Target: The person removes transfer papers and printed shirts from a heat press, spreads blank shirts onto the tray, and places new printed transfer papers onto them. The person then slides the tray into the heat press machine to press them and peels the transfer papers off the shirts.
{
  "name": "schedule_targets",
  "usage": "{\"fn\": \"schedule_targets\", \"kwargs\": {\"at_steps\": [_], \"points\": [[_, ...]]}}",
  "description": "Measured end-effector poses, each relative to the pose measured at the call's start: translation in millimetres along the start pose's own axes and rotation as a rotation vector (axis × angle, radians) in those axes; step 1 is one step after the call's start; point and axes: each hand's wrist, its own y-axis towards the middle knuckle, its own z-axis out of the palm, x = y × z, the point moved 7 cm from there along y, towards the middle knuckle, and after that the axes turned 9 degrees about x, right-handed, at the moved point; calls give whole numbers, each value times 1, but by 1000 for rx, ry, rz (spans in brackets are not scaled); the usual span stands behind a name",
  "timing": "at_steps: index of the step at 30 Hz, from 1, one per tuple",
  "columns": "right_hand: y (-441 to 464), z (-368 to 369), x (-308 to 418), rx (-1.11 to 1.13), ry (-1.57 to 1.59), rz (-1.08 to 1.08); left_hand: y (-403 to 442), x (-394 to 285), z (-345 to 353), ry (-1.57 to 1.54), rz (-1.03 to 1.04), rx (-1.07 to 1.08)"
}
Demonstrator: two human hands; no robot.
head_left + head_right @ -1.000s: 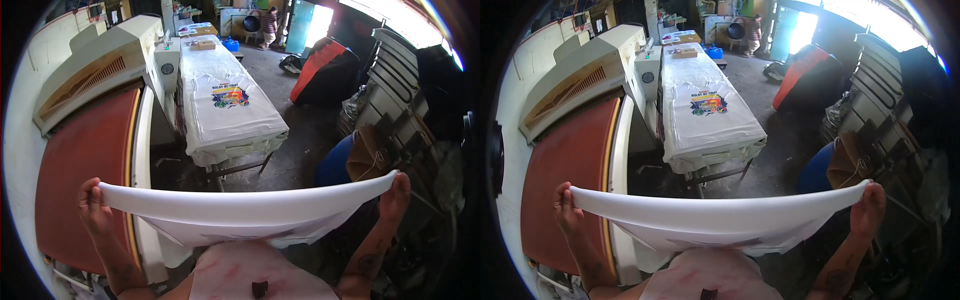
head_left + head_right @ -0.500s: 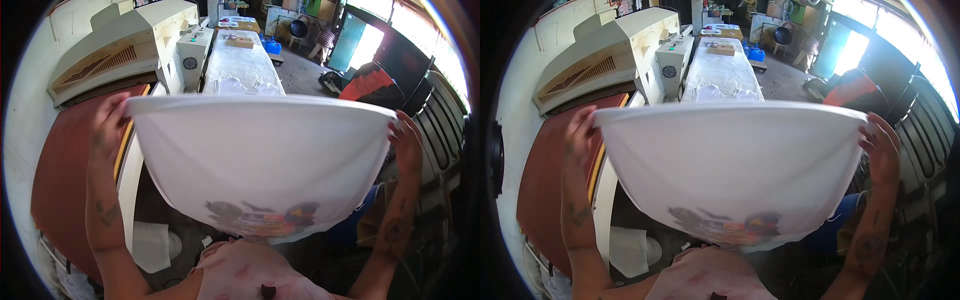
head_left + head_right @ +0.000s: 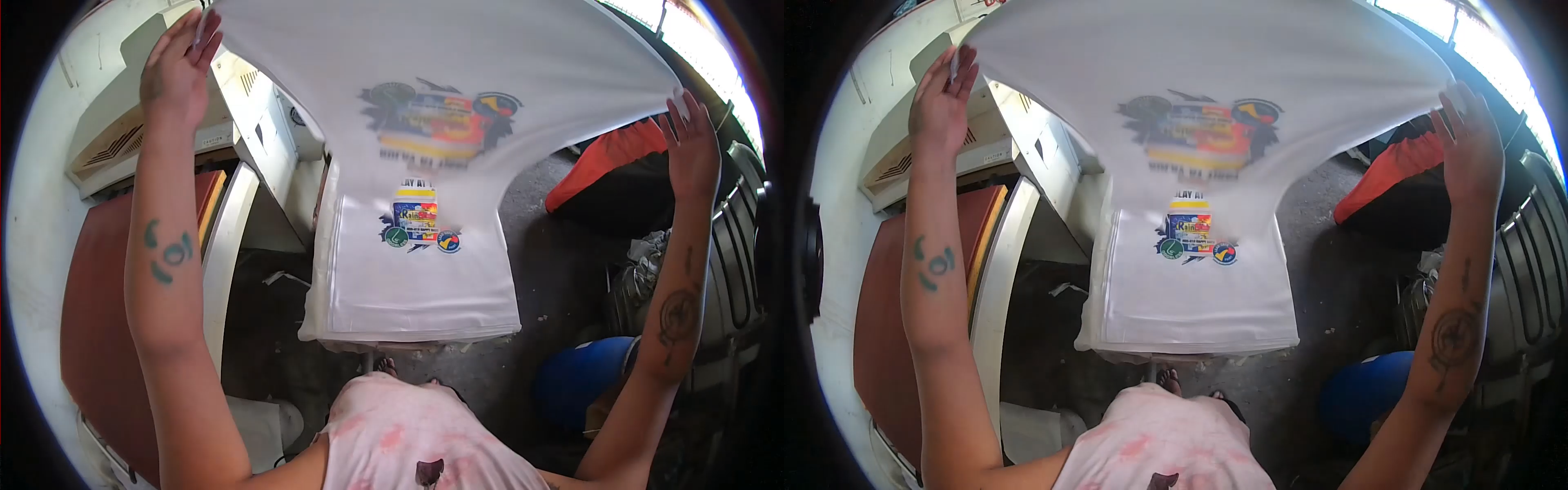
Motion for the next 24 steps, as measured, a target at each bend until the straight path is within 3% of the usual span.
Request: {"fn": "schedule_targets", "kwargs": {"at_steps": [3, 4, 10, 13, 16, 19, 24], "points": [[-13, -62, -53, 299, 155, 142, -42, 21, -16, 102, -100, -11], [-38, -60, -67, 123, 139, 142, -62, 35, -25, 144, -179, -51], [-173, -118, -209, -93, -35, 449, -230, 133, -68, 376, -563, -202], [-251, -150, -282, -169, -159, 734, -320, 179, -85, 440, -720, -252], [-329, -182, -358, -107, -177, 918, -414, 228, -116, 496, -847, -270], [-404, -212, -436, -98, -188, 1131, -484, 262, -134, 755, -997, -234], [-441, -225, -456, -13, -349, 1251, -524, 274, -145, 1197, -1107, -78]]}}
